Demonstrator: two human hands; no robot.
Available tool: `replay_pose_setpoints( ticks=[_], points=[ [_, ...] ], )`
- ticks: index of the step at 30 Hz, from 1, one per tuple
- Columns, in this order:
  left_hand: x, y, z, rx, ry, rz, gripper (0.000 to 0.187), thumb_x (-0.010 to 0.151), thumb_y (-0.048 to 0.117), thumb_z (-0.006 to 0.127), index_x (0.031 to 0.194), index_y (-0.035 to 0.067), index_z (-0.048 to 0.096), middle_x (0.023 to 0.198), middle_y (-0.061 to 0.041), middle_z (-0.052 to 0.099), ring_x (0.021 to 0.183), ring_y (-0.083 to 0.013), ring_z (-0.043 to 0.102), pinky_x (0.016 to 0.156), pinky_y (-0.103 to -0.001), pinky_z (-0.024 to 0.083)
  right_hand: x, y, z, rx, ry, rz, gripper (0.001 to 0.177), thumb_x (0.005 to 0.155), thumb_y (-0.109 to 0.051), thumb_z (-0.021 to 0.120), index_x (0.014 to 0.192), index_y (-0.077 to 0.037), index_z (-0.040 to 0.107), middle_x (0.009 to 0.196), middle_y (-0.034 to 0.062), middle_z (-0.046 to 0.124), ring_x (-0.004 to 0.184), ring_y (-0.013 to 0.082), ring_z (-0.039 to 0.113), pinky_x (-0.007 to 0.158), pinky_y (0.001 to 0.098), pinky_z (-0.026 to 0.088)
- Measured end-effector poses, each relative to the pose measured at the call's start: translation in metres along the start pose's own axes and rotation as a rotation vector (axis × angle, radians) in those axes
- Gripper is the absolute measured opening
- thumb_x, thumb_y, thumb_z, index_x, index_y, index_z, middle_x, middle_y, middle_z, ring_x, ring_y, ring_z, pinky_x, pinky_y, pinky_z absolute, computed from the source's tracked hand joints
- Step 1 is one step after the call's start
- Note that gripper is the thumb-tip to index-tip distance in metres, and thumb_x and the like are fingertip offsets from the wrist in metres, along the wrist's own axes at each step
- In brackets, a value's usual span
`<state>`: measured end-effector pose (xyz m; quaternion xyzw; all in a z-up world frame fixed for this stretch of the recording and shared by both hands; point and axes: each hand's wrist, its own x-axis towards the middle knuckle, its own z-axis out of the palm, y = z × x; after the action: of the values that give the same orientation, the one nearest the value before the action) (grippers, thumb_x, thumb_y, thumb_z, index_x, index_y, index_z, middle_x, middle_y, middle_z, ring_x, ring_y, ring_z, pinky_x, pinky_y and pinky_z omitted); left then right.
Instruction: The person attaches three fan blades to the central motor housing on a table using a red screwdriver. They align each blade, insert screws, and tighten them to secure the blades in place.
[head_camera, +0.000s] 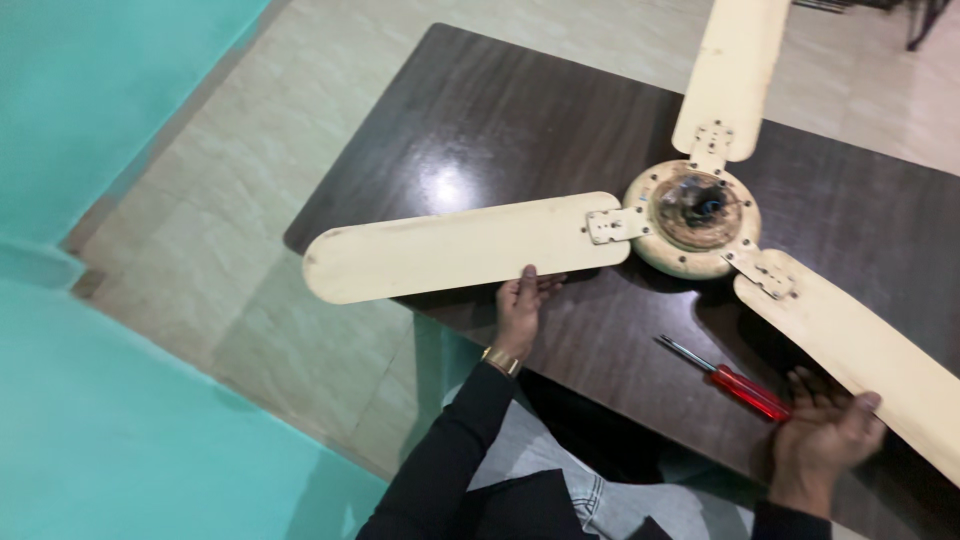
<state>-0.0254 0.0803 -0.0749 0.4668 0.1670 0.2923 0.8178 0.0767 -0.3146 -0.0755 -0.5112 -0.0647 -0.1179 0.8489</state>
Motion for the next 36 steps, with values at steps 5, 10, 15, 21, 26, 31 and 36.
replay_pose_setpoints(
  ticks=[5, 10, 15, 21, 26, 31, 36],
  points=[
    [-0.002, 0.008, 0.003, -0.001, -0.009, -0.007, 0.053, 0.109, 0.041, 0.050, 0.117, -0.008, 0.068, 0.109, -0.015, 0.076, 0.103, -0.0226, 0.074, 0.093, -0.035, 0.060, 0.000, 0.005, -0.008, -0.055, -0.046, -0.027, 0.039, 0.126, -0.027, 0.038, 0.133, 0.010, 0.046, 0.112, 0.0222, 0.064, 0.101, 0.0352, 0.073, 0.096, 0.0463, 0.066],
    [-0.003, 0.010, 0.006, -0.013, -0.021, 0.003, 0.055, 0.109, 0.042, 0.051, 0.116, -0.009, 0.068, 0.109, -0.016, 0.075, 0.104, -0.0232, 0.074, 0.095, -0.036, 0.059, -0.001, 0.007, -0.009, -0.108, -0.037, -0.038, 0.040, 0.127, -0.026, 0.035, 0.136, 0.011, 0.047, 0.110, 0.0225, 0.064, 0.103, 0.0342, 0.074, 0.097, 0.0450, 0.066],
    [-0.002, 0.011, 0.003, 0.007, -0.016, 0.002, 0.055, 0.108, 0.044, 0.051, 0.116, -0.008, 0.068, 0.108, -0.015, 0.076, 0.104, -0.0226, 0.074, 0.094, -0.036, 0.059, -0.002, 0.001, -0.001, -0.095, 0.019, 0.000, 0.040, 0.124, -0.027, 0.036, 0.136, 0.010, 0.048, 0.113, 0.0210, 0.066, 0.104, 0.0331, 0.075, 0.099, 0.0453, 0.066],
    [-0.004, 0.009, 0.002, 0.046, -0.019, 0.026, 0.051, 0.107, 0.043, 0.051, 0.119, -0.005, 0.066, 0.110, -0.014, 0.075, 0.102, -0.0210, 0.074, 0.094, -0.037, 0.059, 0.000, -0.007, 0.013, 0.030, 0.059, 0.046, 0.028, 0.125, -0.026, 0.050, 0.122, 0.002, 0.055, 0.111, 0.0138, 0.066, 0.102, 0.0277, 0.070, 0.101, 0.0501, 0.064],
    [-0.004, 0.011, 0.003, 0.039, 0.023, -0.028, 0.050, 0.107, 0.041, 0.051, 0.118, -0.005, 0.066, 0.108, -0.016, 0.075, 0.100, -0.0238, 0.074, 0.093, -0.039, 0.060, 0.000, -0.017, 0.026, 0.007, 0.128, 0.077, 0.027, 0.116, -0.028, 0.051, 0.124, -0.002, 0.054, 0.113, 0.0138, 0.068, 0.100, 0.0297, 0.071, 0.095, 0.0504, 0.061],
    [-0.004, 0.013, 0.006, -0.001, 0.001, -0.028, 0.049, 0.108, 0.039, 0.051, 0.120, -0.006, 0.064, 0.111, -0.016, 0.074, 0.103, -0.0246, 0.073, 0.096, -0.039, 0.059, 0.002, -0.022, 0.029, 0.048, 0.124, 0.097, 0.031, 0.113, -0.031, 0.053, 0.123, -0.001, 0.053, 0.112, 0.0156, 0.067, 0.097, 0.0304, 0.071, 0.091, 0.0482, 0.061],
    [-0.005, 0.020, 0.006, 0.029, -0.019, -0.035, 0.050, 0.109, 0.038, 0.050, 0.121, -0.008, 0.063, 0.112, -0.018, 0.073, 0.105, -0.0261, 0.073, 0.096, -0.040, 0.060, 0.001, -0.022, 0.030, 0.004, 0.145, 0.138, 0.037, 0.113, -0.035, 0.050, 0.122, 0.001, 0.054, 0.108, 0.0182, 0.067, 0.098, 0.0308, 0.071, 0.092, 0.0467, 0.061]
  ],
)
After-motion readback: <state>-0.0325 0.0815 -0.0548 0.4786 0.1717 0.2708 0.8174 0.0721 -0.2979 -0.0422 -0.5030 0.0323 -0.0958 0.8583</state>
